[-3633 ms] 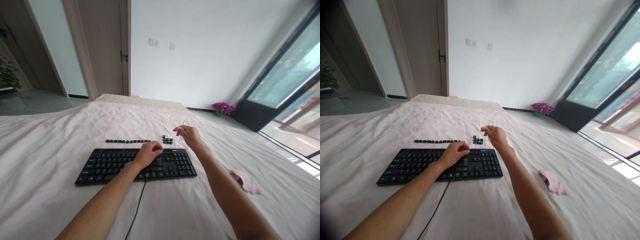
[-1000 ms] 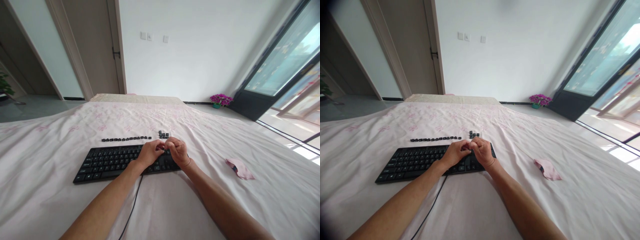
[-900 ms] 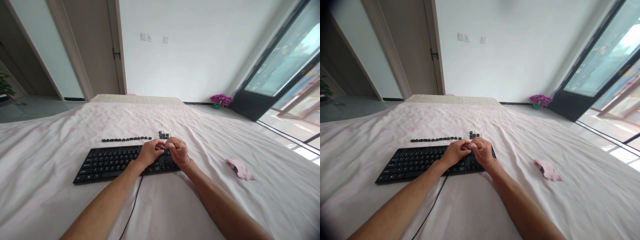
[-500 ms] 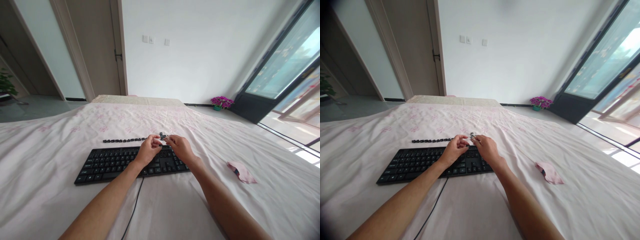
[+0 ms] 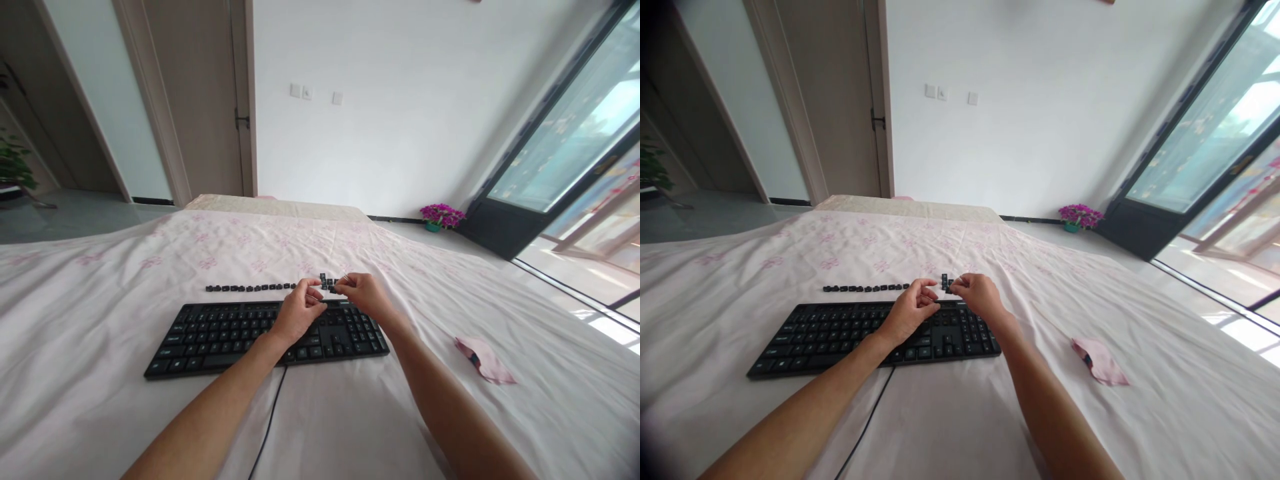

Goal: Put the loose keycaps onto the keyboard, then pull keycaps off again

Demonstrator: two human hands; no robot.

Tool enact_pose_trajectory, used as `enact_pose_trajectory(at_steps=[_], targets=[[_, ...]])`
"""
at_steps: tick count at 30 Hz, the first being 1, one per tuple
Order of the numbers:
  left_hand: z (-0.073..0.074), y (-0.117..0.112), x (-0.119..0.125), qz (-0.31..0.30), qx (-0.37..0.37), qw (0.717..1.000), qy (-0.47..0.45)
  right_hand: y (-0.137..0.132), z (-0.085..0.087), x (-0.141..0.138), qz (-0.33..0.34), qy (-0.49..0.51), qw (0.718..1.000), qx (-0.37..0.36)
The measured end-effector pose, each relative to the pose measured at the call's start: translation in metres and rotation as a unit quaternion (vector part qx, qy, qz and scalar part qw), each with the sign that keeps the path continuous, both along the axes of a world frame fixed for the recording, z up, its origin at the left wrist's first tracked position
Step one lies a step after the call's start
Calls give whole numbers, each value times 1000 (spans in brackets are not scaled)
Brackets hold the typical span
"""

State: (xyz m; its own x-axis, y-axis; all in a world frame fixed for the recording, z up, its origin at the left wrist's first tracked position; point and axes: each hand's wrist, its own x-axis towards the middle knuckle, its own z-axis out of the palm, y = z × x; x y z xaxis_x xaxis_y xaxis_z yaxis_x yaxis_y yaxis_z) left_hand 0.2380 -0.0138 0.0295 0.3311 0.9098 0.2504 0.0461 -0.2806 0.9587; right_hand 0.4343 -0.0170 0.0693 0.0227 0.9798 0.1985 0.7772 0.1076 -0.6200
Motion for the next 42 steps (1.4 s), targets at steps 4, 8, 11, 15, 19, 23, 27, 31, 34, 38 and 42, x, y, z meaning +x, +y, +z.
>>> enact_pose_trajectory(at_steps=[4, 8, 11, 15, 19, 23, 27, 31, 34, 38, 42], targets=[[1, -1, 0, 4, 13, 1000, 25, 31, 9, 12, -54, -61, 997, -12], [3, -2, 0, 4, 23, 999, 43, 57, 9, 14, -77, -124, 988, -48], [4, -2, 0, 0, 28, 998, 54, 72, 1, 16, -70, -143, 985, -59], [7, -1, 0, -4, 27, 998, 58, 86, -9, 17, -69, -157, 983, -70], [7, -1, 0, -9, 31, 998, 59, 90, -15, 17, -82, -171, 978, -92], [5, -2, -1, -9, 29, 998, 59, 90, -18, 17, -74, -166, 979, -94], [6, -2, -1, -10, 27, 998, 64, 91, -21, 19, -72, -151, 981, -98], [8, -2, -1, -11, 30, 997, 67, 92, -22, 19, -73, -134, 983, -99], [8, -2, -1, -10, 31, 997, 74, 93, -22, 20, -71, -118, 986, -99], [5, -2, -1, -11, 37, 996, 75, 92, -23, 20, -66, -99, 988, -103], [5, -1, -1, -9, 43, 996, 77, 89, -18, 21, -67, -72, 992, -77]])
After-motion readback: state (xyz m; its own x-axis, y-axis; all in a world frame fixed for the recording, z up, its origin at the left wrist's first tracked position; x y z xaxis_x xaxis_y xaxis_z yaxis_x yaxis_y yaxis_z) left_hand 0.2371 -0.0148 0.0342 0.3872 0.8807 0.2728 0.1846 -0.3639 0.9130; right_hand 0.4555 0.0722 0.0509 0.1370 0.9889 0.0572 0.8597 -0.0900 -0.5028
